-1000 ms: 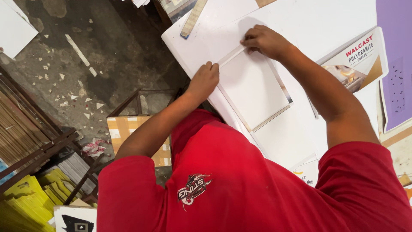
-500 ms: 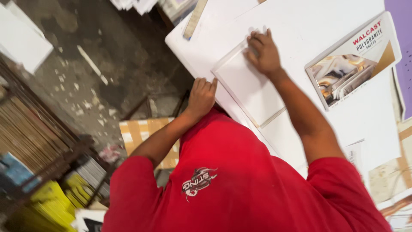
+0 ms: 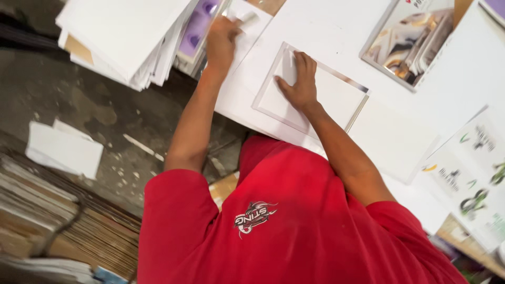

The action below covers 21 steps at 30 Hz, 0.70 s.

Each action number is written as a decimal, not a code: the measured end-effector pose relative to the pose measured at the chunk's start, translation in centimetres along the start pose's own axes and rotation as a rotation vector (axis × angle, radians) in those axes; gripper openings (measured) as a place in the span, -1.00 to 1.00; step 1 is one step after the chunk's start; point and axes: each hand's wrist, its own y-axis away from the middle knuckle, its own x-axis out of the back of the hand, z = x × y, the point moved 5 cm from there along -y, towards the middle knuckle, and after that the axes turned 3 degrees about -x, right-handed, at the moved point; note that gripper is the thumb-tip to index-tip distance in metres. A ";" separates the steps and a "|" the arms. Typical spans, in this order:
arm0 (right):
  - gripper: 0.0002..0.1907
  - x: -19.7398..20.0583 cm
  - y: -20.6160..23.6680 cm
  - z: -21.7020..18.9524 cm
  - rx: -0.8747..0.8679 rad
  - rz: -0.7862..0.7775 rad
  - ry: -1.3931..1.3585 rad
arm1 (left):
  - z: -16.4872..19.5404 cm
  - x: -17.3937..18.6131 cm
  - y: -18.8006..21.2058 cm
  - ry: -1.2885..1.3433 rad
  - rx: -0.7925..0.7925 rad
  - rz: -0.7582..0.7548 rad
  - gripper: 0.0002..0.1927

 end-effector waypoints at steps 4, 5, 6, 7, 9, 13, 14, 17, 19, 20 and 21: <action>-0.47 0.6 1.2 1.6 -0.016 0.378 0.259 | -0.2 -5.6 4.5 -0.889 -0.377 -0.664 -0.90; -0.48 0.3 1.1 2.1 -0.047 0.375 0.234 | 0.0 -6.2 5.6 -0.970 -0.488 -0.724 -0.86; -0.47 0.4 1.0 2.6 -0.073 0.364 0.211 | 0.3 -6.7 5.3 -0.973 -0.539 -0.673 -0.87; -0.47 0.2 0.9 2.9 -0.114 0.355 0.178 | 0.6 -6.9 5.3 -0.987 -0.575 -0.633 -0.88; -0.48 0.4 0.6 3.2 -0.192 0.349 0.125 | 1.1 -8.1 3.6 -0.993 -0.627 -0.588 -0.89; -0.47 0.7 0.1 2.4 -0.205 0.377 0.145 | 2.1 -11.7 -1.6 -1.016 -0.668 -0.499 -0.92; -0.49 0.8 0.0 2.0 -0.192 0.388 0.155 | 2.4 -12.6 -2.6 -1.008 -0.640 -0.433 -0.90; -0.49 0.7 -0.2 1.5 -0.210 0.383 0.122 | 3.7 -14.6 -4.6 -0.981 -0.588 -0.309 -0.89; -0.50 0.8 -0.2 1.4 -0.225 0.371 0.109 | 4.7 -15.7 -4.9 -0.926 -0.674 -0.378 -0.88; -0.50 0.8 -0.3 1.3 -0.223 0.366 0.110 | 5.1 -15.9 -4.8 -0.897 -0.714 -0.411 -0.88; -0.51 0.8 -0.3 1.3 -0.220 0.357 0.111 | 5.3 -16.0 -4.8 -0.890 -0.748 -0.435 -0.88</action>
